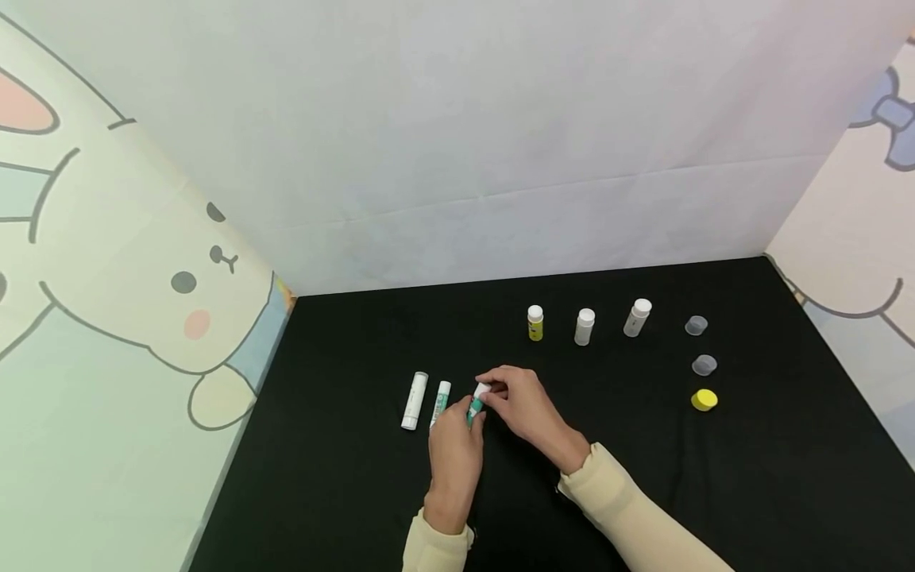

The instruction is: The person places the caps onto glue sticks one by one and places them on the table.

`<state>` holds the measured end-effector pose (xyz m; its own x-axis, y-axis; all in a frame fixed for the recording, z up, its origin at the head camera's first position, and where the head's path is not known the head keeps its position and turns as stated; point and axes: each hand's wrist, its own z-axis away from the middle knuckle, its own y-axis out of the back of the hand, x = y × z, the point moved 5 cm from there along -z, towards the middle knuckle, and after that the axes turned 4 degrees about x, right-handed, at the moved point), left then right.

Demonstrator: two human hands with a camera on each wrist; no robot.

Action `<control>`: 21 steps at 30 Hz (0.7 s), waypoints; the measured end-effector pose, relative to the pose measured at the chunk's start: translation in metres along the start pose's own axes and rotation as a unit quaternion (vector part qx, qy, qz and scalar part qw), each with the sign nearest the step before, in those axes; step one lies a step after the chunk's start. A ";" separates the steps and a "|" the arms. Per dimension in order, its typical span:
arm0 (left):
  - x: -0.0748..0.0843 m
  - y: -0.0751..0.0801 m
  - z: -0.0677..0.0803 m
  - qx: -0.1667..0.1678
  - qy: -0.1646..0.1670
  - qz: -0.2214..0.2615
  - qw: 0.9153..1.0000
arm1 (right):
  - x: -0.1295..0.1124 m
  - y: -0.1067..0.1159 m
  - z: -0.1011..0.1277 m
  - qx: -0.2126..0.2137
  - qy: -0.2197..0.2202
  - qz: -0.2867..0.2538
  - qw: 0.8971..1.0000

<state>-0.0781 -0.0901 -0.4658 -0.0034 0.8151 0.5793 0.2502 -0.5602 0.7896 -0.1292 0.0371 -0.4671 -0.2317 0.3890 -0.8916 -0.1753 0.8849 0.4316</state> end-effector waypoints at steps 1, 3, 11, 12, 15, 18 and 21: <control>0.000 0.000 0.000 0.000 0.000 -0.003 1.000 | 0.001 -0.001 -0.001 -0.001 -0.002 0.000 1.000; -0.001 0.000 0.001 0.001 0.000 -0.006 1.000 | 0.002 -0.003 -0.002 -0.004 -0.006 -0.001 1.000; -0.004 -0.002 0.004 0.019 -0.014 -0.014 1.000 | 0.007 -0.013 -0.009 -0.017 -0.020 0.006 1.000; -0.005 -0.002 0.004 0.018 -0.013 -0.015 1.000 | 0.007 -0.014 -0.010 -0.018 -0.023 0.009 1.000; -0.006 -0.002 0.004 0.017 -0.014 -0.020 1.000 | 0.009 -0.018 -0.012 -0.021 -0.031 0.022 0.999; -0.008 -0.002 0.004 0.019 -0.017 -0.034 0.999 | 0.010 -0.022 -0.013 -0.025 -0.036 0.030 0.999; -0.009 -0.002 0.004 0.022 -0.022 -0.049 0.998 | 0.010 -0.026 -0.014 -0.031 -0.035 0.034 0.998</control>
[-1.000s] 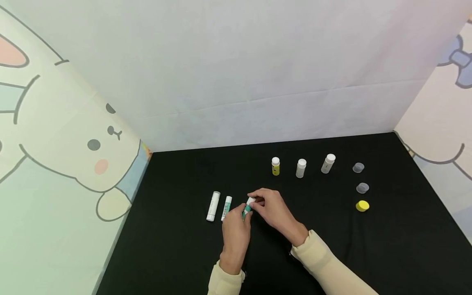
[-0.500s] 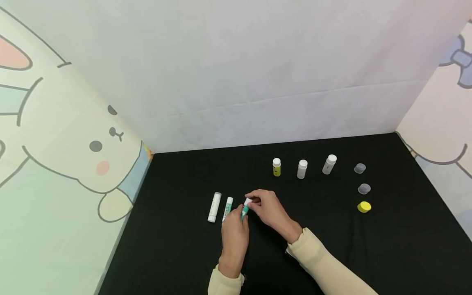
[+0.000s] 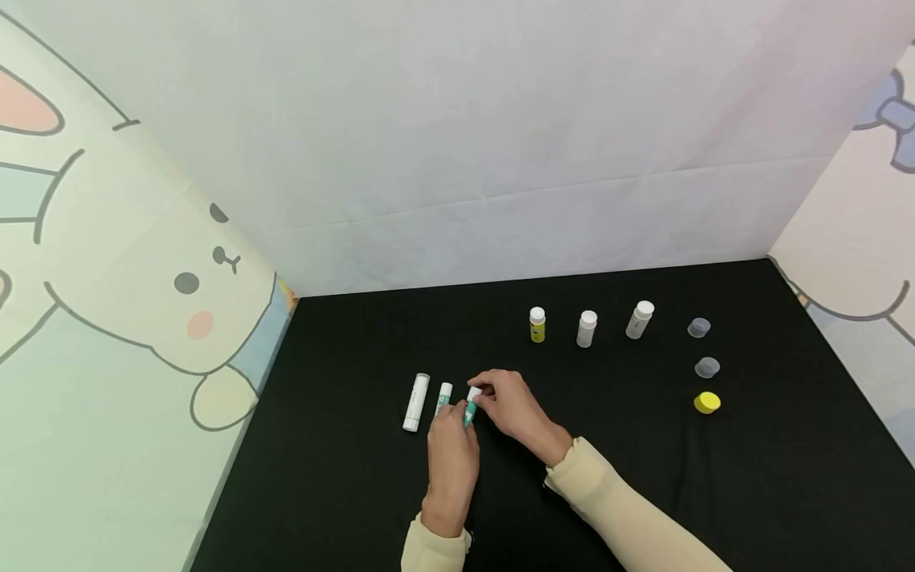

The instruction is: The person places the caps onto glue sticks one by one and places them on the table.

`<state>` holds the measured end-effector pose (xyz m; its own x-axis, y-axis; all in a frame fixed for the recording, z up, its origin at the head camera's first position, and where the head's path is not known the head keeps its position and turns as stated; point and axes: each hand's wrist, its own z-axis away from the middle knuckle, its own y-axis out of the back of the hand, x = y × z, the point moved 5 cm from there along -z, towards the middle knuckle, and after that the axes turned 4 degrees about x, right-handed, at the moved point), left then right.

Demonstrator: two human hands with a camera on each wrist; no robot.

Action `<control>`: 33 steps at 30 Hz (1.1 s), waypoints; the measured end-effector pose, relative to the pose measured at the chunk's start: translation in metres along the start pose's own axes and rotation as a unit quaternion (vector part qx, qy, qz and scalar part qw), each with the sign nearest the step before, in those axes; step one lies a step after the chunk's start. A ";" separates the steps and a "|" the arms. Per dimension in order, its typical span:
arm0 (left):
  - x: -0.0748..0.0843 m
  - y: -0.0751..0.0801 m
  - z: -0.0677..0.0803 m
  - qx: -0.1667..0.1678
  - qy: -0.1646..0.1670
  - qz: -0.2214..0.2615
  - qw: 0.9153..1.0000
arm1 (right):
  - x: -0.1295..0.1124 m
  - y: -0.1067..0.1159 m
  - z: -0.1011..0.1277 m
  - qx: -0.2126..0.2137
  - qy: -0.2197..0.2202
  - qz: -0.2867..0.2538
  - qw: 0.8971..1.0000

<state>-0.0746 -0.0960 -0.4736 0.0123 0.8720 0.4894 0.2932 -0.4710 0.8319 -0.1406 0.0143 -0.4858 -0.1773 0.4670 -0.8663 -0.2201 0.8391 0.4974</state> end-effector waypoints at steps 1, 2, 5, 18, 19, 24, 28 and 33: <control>0.000 0.000 0.000 0.000 -0.002 -0.003 1.000 | 0.000 -0.001 0.000 -0.001 0.001 0.001 1.000; -0.001 0.000 0.000 0.001 -0.003 -0.005 1.000 | 0.000 -0.002 -0.001 -0.002 0.002 0.002 1.000; -0.002 0.000 0.000 -0.001 -0.007 -0.010 1.000 | -0.001 -0.004 -0.002 -0.006 0.001 0.004 1.000; -0.006 -0.005 0.002 -0.004 -0.006 -0.029 1.000 | 0.001 -0.018 -0.004 -0.010 -0.002 0.029 1.000; -0.006 -0.005 0.003 -0.003 -0.008 -0.033 0.999 | 0.001 -0.019 -0.005 -0.008 0.001 0.032 0.999; -0.007 -0.007 0.003 0.004 -0.016 -0.051 0.999 | 0.001 -0.021 -0.005 0.004 0.007 0.036 0.999; -0.008 -0.008 0.001 0.007 -0.020 -0.065 0.998 | 0.002 -0.023 -0.007 -0.002 0.004 0.041 0.999; -0.008 -0.009 -0.002 0.011 -0.014 -0.062 0.998 | 0.003 -0.028 -0.009 -0.022 -0.002 0.056 0.998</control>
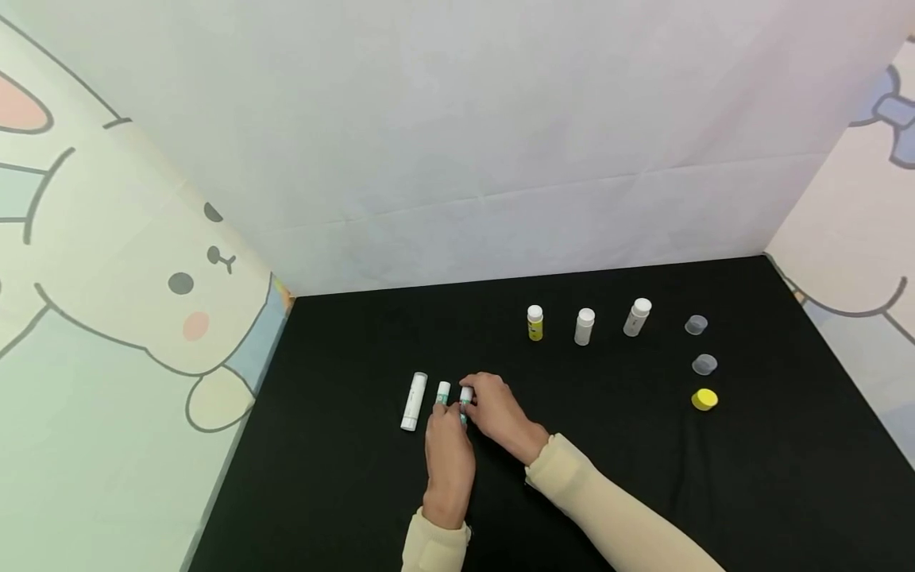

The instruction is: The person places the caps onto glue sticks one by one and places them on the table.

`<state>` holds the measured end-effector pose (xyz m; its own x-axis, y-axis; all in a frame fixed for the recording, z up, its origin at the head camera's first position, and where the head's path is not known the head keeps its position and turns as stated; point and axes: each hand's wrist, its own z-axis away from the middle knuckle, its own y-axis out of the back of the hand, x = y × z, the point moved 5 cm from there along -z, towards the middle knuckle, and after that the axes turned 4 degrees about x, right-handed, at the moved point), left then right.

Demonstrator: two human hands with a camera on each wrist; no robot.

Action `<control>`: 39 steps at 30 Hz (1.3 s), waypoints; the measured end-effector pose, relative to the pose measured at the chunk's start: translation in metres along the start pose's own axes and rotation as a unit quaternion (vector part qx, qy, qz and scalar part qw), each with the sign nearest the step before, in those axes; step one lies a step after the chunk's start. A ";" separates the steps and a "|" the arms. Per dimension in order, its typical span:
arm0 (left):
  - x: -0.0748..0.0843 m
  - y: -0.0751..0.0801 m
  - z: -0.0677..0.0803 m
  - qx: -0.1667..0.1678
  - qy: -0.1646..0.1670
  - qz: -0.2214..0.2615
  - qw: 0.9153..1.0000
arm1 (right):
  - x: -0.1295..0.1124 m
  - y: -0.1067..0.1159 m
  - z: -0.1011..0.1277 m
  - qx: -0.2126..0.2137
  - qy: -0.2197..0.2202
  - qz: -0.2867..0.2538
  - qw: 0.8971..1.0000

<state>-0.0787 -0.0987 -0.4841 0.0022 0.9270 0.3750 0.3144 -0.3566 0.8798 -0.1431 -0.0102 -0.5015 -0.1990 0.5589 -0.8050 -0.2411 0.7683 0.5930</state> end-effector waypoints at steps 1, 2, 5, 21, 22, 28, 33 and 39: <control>0.000 0.000 0.000 0.000 0.000 -0.002 1.000 | 0.000 -0.001 0.000 -0.002 0.000 0.003 1.000; -0.001 0.000 0.000 0.000 0.001 -0.003 1.000 | 0.000 -0.001 -0.001 -0.004 0.000 0.005 1.000; -0.001 -0.001 -0.001 0.000 0.000 -0.008 1.000 | -0.001 -0.002 -0.001 -0.006 -0.003 0.011 1.000; -0.001 -0.002 -0.003 0.007 -0.005 -0.014 1.000 | -0.006 -0.003 0.001 -0.002 0.014 0.029 0.999; 0.000 -0.003 -0.004 0.006 -0.006 -0.017 1.000 | -0.006 -0.002 0.001 0.000 0.016 0.031 0.999; 0.001 -0.003 -0.005 -0.002 -0.008 -0.029 1.000 | -0.006 -0.002 0.001 0.005 0.015 0.042 0.999; 0.003 -0.002 -0.005 -0.001 -0.010 -0.027 1.000 | -0.007 -0.002 0.002 0.006 0.017 0.047 0.999; 0.004 -0.001 -0.006 0.007 -0.020 -0.035 0.999 | -0.008 -0.002 0.003 0.006 0.012 0.043 0.999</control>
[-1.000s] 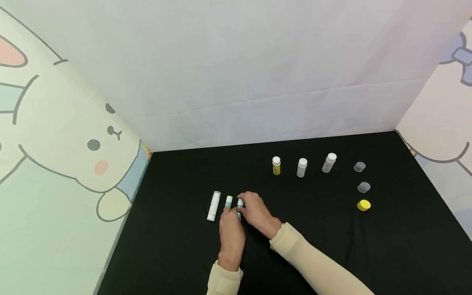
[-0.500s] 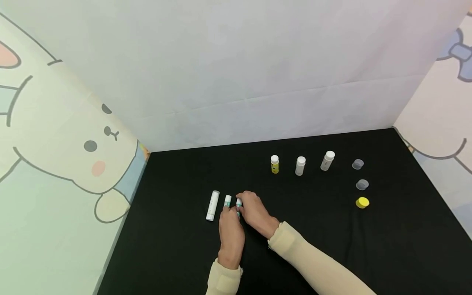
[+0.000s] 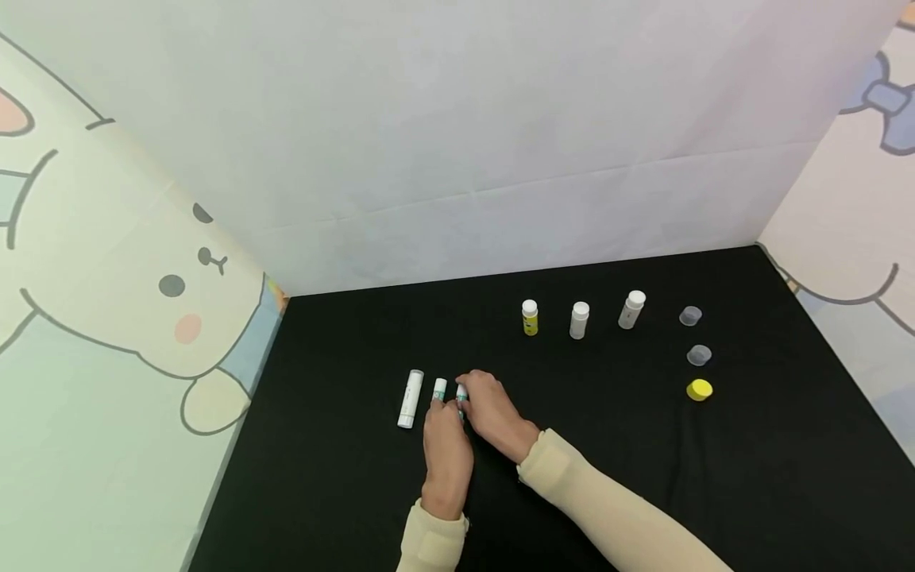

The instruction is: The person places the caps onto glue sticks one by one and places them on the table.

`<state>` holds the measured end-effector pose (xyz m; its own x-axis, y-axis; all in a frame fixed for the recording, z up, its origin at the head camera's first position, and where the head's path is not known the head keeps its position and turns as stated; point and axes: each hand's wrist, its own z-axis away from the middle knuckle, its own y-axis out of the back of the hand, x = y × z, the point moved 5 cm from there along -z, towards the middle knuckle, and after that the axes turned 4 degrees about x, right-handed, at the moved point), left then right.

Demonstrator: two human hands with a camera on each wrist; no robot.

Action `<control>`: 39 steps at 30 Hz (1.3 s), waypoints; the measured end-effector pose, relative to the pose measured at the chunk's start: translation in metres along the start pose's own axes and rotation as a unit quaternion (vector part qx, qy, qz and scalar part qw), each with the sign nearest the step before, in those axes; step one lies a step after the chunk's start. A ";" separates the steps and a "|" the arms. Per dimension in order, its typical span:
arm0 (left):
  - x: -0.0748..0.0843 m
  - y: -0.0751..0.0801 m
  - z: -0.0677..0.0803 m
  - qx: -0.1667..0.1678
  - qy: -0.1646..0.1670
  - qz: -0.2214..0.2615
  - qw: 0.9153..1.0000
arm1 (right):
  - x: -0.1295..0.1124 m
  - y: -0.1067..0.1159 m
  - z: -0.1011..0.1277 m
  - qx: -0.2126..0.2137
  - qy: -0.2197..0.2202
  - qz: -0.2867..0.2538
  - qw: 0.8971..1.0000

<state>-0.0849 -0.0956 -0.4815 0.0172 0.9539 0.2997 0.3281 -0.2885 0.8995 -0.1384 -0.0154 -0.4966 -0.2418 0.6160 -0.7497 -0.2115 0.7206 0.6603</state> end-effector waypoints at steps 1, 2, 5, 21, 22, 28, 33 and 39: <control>0.000 0.000 0.000 0.001 -0.002 -0.002 1.000 | 0.000 0.000 0.000 -0.001 -0.001 0.002 1.000; 0.000 0.000 0.000 0.002 -0.003 -0.003 1.000 | 0.000 0.000 0.000 -0.002 -0.003 0.005 1.000; 0.000 0.000 0.000 0.000 -0.004 -0.003 1.000 | 0.000 0.000 -0.001 -0.003 -0.009 0.010 1.000; 0.000 0.004 0.002 -0.012 0.010 0.017 1.000 | 0.012 0.017 0.010 0.012 -0.020 -0.003 1.000; 0.001 0.005 0.002 -0.010 0.009 0.020 1.000 | 0.013 0.021 0.010 0.017 -0.023 -0.001 1.000; 0.009 0.008 0.001 -0.005 0.012 0.054 0.998 | 0.023 0.043 0.016 0.045 -0.046 -0.012 0.998; 0.014 0.008 -0.001 0.007 0.006 0.070 0.998 | 0.029 0.057 0.022 0.070 -0.059 -0.011 0.996; 0.018 0.008 -0.004 0.018 -0.009 0.087 0.996 | 0.036 0.070 0.029 0.089 -0.064 -0.011 0.994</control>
<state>-0.0854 -0.0805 -0.4680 0.0942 0.8913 0.4435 0.3515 -0.4466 0.8228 -0.1343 0.0666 -0.4783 -0.1146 0.6270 -0.7706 -0.0419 0.7719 0.6343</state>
